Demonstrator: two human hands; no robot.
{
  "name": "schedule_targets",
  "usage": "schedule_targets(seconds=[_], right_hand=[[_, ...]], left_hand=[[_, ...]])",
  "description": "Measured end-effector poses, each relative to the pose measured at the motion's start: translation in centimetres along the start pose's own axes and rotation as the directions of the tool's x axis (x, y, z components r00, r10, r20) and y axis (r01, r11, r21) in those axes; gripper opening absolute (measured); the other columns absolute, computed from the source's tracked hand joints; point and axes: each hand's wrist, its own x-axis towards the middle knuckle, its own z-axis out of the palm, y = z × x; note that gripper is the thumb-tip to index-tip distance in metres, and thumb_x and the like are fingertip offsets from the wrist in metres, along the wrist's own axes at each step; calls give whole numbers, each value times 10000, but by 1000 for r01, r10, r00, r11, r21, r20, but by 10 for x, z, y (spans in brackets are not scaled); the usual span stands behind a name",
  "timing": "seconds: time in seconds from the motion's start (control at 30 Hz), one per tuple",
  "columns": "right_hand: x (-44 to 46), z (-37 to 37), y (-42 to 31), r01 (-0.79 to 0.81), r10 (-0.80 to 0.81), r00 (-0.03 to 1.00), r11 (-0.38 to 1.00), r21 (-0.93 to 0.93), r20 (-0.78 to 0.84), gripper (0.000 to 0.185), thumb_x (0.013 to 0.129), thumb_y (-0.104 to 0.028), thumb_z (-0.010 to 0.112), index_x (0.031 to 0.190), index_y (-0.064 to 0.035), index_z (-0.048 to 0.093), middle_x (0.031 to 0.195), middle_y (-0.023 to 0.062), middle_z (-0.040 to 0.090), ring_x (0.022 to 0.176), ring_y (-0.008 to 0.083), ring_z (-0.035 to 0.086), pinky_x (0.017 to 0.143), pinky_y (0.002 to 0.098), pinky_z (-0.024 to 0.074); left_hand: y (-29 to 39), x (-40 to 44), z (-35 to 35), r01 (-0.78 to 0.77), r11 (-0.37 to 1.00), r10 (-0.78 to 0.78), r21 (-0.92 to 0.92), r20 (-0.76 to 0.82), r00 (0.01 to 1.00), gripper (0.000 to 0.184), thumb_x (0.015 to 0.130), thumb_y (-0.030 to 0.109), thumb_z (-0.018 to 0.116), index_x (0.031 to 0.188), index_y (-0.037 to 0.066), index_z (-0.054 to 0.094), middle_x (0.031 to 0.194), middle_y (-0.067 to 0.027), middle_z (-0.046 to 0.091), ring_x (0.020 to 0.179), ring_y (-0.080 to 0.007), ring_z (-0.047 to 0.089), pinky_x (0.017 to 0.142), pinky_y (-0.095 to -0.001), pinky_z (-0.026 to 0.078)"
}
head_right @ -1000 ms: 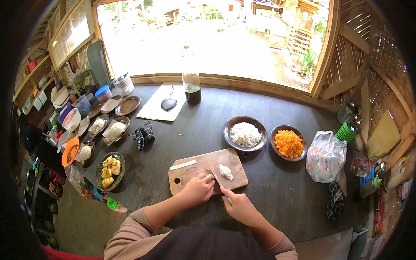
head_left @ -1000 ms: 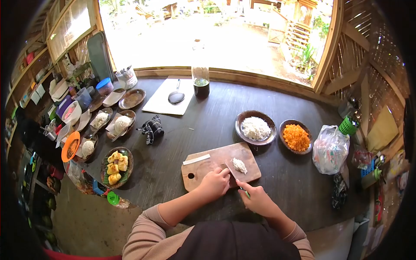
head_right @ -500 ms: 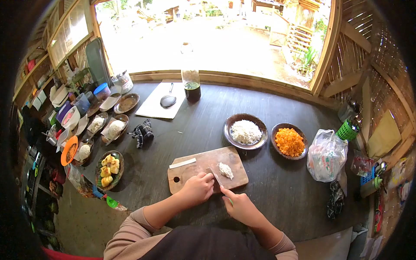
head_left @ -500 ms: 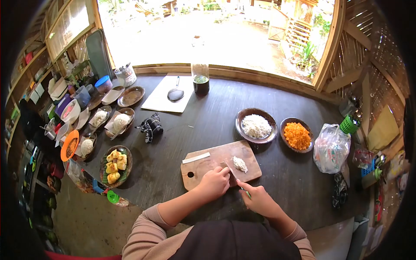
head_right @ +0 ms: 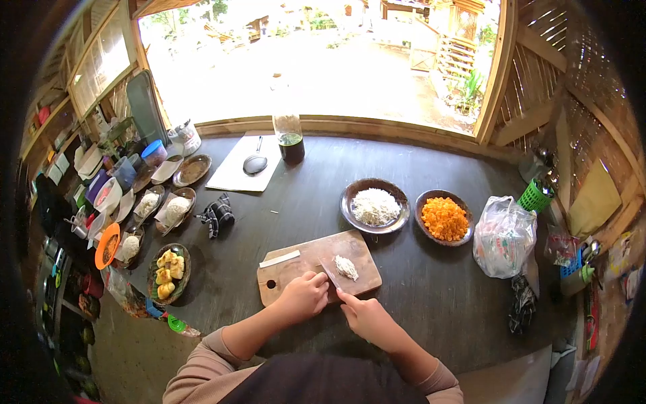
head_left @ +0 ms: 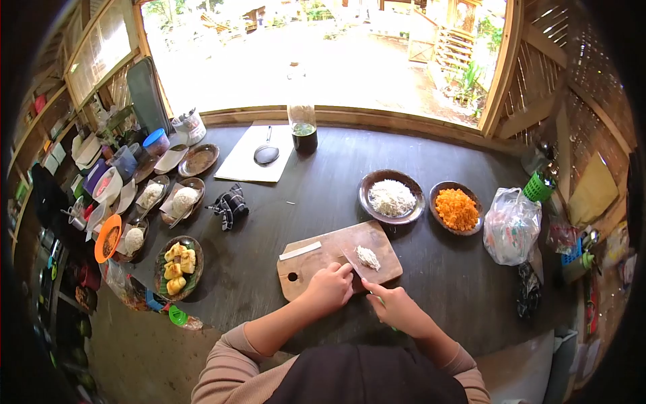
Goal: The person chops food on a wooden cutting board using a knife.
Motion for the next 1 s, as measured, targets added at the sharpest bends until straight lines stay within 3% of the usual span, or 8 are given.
schedule_targets(seconds=[0.07,0.2,0.37,0.5,0.6,0.77,0.9,1.0], right_hand=[[-4,-3,2,-69,67,997,997,45,46,377,958,-103,598,1333,-70,590,692,251,646,517,256,646,585,373,538],[-6,-10,-4,-113,109,990,993,42,89,378,962,-112,600,1338,-70,586,678,229,656,502,204,637,569,356,540],[2,12,21,90,-91,994,996,-12,-58,377,955,-96,592,1331,-61,586,797,283,652,657,395,673,634,402,537],[8,16,16,26,-26,999,1000,-7,-43,375,951,-92,591,1324,-53,587,857,301,637,772,457,643,670,421,532],[4,13,18,104,-109,990,993,-55,-88,368,956,-100,596,1323,-66,593,779,272,658,649,385,677,625,397,536],[-6,-7,8,-107,100,992,991,84,75,368,967,-129,607,1333,-101,595,627,153,638,505,145,618,537,339,527],[-3,-11,-8,-252,231,960,958,137,156,371,963,-119,602,1332,-91,590,664,206,648,516,242,642,570,363,533],[3,11,14,3,-3,1000,999,42,-19,370,960,-103,593,1330,-82,588,706,258,642,555,352,638,609,388,536]], left_hand=[[0,0,0,-27,999,27,19,21,999,237,851,226,600,909,12,683,1036,-98,630,965,-245,561,877,-337,472],[-2,0,3,-37,999,37,14,20,999,226,845,221,604,896,14,679,1031,-97,631,965,-243,560,886,-337,465],[3,0,-4,5,1000,-5,-11,-1,1000,220,847,216,602,888,13,676,1026,-97,635,958,-258,560,869,-346,471],[0,0,0,-12,1000,12,-23,-8,1000,216,848,210,603,892,13,679,1016,-104,630,952,-264,563,878,-349,474],[-4,-1,5,-44,999,44,9,-31,999,233,841,222,616,908,10,687,1069,-85,601,960,-264,573,763,-364,545],[-1,-1,1,-36,999,36,3,-30,999,234,841,220,616,920,10,685,1056,-86,597,946,-269,571,785,-366,541],[-2,0,-1,-38,999,38,4,-16,999,233,840,218,616,920,10,685,1062,-89,596,951,-271,570,791,-365,540],[-1,-1,0,-44,999,44,9,20,999,239,836,215,618,926,4,685,1070,-92,596,964,-272,571,784,-372,542]])
